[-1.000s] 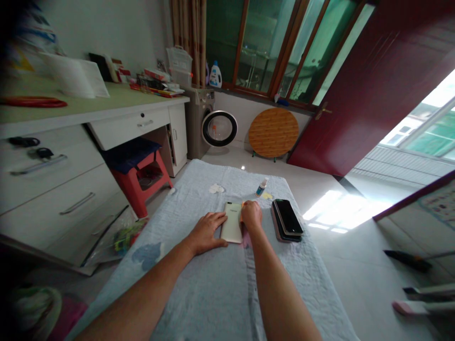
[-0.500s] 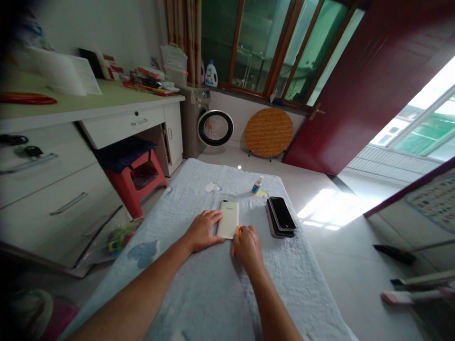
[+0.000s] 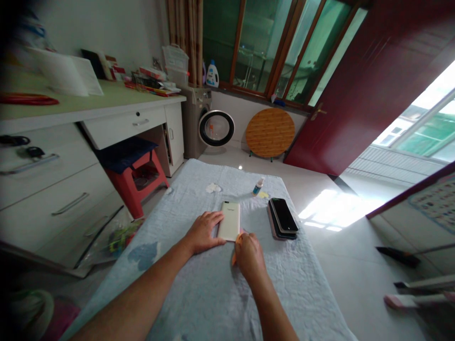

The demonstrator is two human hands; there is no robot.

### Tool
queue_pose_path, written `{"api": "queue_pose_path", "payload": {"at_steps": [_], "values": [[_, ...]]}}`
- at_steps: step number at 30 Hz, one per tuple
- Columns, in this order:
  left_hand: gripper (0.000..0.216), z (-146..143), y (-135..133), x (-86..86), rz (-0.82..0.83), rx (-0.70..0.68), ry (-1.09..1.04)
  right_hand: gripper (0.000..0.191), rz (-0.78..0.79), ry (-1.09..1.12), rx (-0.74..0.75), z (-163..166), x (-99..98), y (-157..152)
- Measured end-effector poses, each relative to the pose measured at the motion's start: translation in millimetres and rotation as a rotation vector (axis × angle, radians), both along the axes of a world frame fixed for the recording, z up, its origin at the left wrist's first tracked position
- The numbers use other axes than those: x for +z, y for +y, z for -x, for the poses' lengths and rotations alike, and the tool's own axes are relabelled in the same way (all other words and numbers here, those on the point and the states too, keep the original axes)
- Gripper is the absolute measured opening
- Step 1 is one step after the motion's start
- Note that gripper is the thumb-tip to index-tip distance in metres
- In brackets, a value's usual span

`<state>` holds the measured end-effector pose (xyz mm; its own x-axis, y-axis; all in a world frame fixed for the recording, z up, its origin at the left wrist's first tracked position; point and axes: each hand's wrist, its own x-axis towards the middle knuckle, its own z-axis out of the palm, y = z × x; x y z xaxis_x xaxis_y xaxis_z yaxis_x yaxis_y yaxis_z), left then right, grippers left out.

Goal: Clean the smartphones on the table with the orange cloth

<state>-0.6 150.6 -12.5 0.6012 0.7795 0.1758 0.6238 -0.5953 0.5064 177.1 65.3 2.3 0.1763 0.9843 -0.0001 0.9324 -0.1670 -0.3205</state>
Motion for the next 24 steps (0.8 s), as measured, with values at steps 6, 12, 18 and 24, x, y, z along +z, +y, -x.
{"api": "queue_pose_path", "payload": {"at_steps": [6,12,18,24], "values": [[0.072,0,-1,3.9,0.004,-0.013,0.015,0.02,-0.017,-0.019,0.036,-8,0.3,28],[0.073,0,-1,4.0,0.025,-0.023,0.023,0.026,-0.043,-0.052,-0.033,-11,-1.7,83],[0.077,0,1,3.1,0.044,-0.011,0.027,0.03,-0.048,-0.069,-0.047,-14,-4.5,119],[0.076,0,-1,6.3,0.042,-0.012,0.025,0.027,-0.004,-0.093,0.023,-15,-2.3,139]]}}
